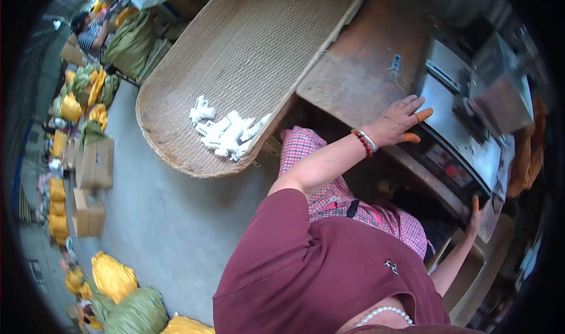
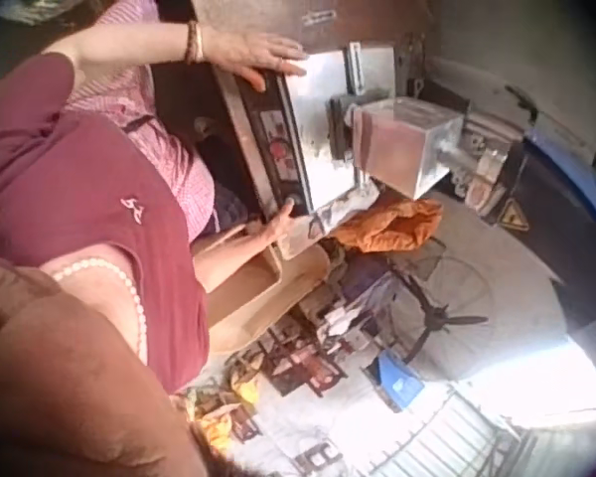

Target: The person picks up plastic toy guns from a basket, places them into a stamping machine, activates the machine using the buttons to stamp them, and places the finished toy guns into a cardboard box.

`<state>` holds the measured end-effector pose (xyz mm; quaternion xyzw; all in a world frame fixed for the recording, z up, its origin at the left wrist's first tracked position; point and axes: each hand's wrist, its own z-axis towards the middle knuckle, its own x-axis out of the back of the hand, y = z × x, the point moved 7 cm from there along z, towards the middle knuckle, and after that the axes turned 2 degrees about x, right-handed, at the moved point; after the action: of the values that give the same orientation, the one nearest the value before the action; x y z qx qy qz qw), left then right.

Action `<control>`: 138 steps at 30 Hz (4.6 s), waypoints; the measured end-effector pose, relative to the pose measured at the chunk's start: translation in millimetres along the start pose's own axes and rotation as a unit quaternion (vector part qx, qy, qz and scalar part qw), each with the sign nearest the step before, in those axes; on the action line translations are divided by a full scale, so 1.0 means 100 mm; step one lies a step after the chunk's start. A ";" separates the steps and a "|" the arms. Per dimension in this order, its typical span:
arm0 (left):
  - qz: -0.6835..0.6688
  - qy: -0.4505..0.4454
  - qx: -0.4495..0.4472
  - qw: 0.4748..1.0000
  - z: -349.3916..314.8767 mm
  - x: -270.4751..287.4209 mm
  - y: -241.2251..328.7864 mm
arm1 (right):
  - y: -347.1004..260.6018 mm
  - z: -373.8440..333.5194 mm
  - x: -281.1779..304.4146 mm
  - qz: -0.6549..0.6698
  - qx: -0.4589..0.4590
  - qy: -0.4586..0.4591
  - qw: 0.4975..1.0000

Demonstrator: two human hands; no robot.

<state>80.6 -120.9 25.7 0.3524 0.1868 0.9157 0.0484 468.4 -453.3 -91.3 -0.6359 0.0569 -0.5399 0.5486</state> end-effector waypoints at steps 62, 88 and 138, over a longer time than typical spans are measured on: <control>-0.053 -0.100 0.009 0.994 0.24 -0.33 0.06 | 0.05 0.06 0.23 -0.126 -0.012 0.042 0.991; -0.135 0.098 0.134 0.977 0.36 0.92 -0.58 | -1.70 1.11 -0.23 -0.098 0.194 0.097 0.971; 0.181 -0.087 0.633 0.747 -3.29 2.25 -2.95 | -1.06 0.07 0.20 0.007 0.081 0.143 0.986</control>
<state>-318.4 100.2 -168.2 0.4077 0.6515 0.5443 -0.3363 427.2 -420.7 3.0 -0.5049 0.0956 -0.6245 0.5882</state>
